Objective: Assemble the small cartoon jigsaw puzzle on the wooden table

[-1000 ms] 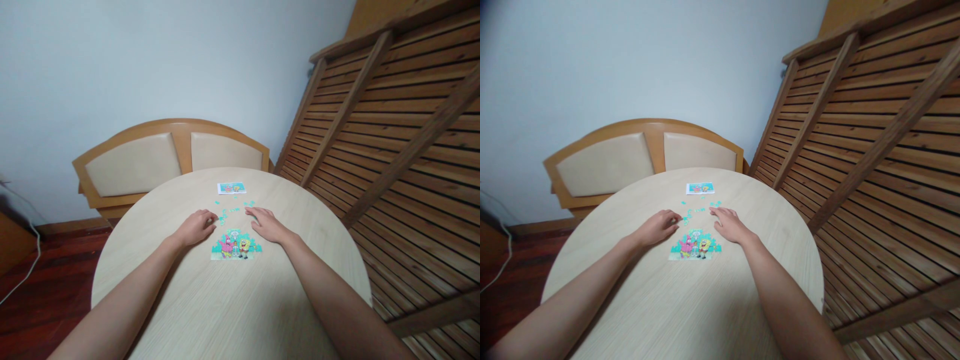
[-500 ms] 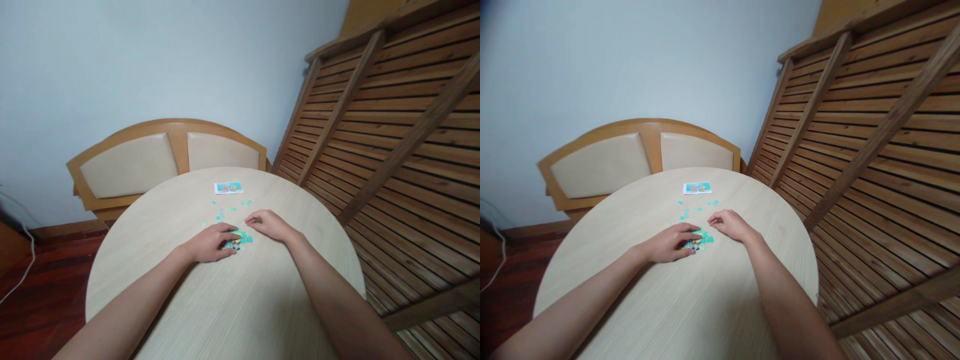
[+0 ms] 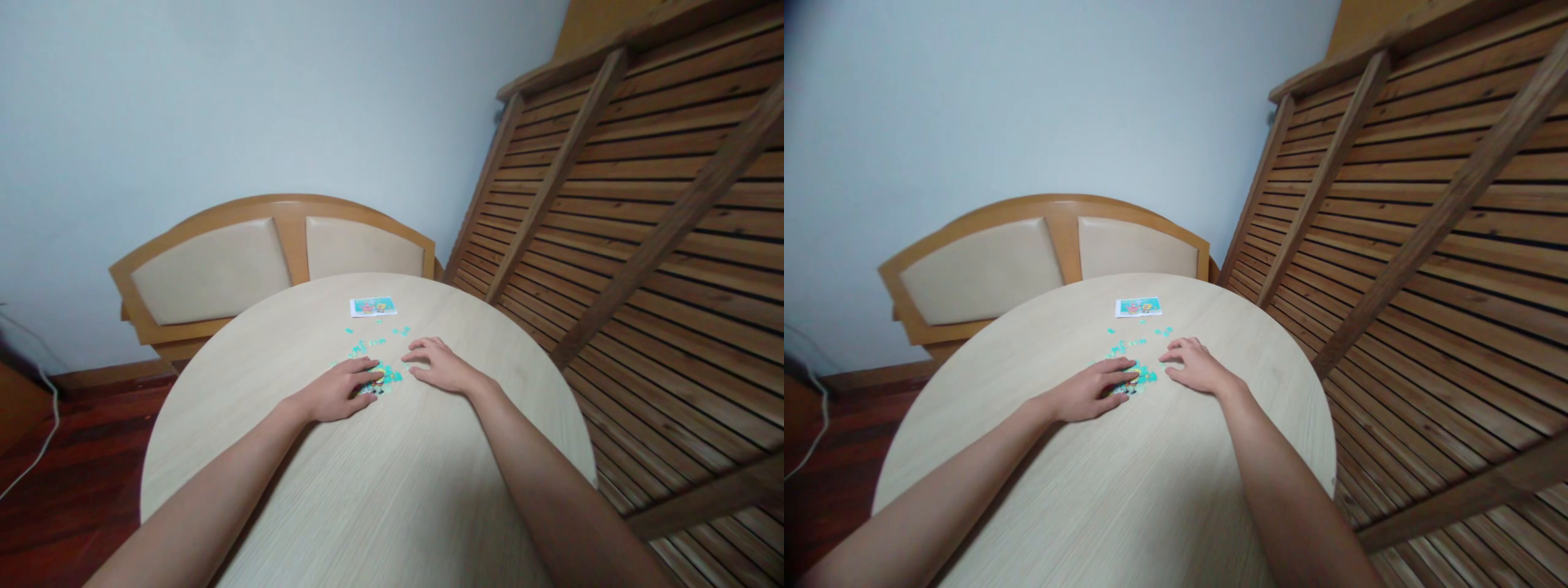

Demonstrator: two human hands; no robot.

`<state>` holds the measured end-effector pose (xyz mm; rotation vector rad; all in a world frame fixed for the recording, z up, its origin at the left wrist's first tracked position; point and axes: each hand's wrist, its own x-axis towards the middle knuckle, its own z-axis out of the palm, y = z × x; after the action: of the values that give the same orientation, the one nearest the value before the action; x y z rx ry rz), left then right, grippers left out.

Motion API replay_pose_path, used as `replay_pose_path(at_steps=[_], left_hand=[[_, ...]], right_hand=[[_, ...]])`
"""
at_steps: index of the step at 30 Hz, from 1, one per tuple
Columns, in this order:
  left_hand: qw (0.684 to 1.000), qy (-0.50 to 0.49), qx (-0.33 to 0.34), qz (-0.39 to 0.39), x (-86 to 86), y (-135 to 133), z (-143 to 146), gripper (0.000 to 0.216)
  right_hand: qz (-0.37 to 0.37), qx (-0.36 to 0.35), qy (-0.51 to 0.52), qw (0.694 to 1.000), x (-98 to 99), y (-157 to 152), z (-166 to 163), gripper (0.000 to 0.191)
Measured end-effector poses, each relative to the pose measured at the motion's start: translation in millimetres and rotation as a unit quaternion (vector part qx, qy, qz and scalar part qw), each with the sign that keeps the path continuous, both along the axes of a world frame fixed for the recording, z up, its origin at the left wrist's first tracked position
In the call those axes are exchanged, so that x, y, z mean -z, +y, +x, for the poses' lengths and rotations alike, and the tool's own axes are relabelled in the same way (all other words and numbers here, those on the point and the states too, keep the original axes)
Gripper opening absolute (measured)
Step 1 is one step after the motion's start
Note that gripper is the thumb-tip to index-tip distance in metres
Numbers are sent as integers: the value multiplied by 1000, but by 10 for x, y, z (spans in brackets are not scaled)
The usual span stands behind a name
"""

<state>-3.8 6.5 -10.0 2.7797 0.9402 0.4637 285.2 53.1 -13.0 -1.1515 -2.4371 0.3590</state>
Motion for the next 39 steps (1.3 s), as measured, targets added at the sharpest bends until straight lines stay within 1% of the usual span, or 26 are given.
replay_pose_path(at_steps=[6,13,20,25,30,34,39], left_hand=[[1000,-8,0,-2,7,0,-4,43],[1000,10,-3,-2,11,5,-8,45],[1000,2,4,-1,16,11,-14,44],[1000,-2,3,-1,10,9,-12,44],[1000,-9,3,-7,22,15,-16,44],[1000,-12,3,1,41,20,-20,44],[1000,-3,1,1,37,19,-17,45]], right_hand=[[-13,7,10,1000,-31,-26,-39,23],[-34,19,15,999,-42,-36,-41,19],[-85,19,20,996,-79,-45,1,18],[-81,6,9,997,-73,-42,22,28],[-80,3,8,997,-106,-67,5,24],[-64,-25,16,998,-169,-103,-38,21],[-75,-40,22,996,-189,-127,-113,20]])
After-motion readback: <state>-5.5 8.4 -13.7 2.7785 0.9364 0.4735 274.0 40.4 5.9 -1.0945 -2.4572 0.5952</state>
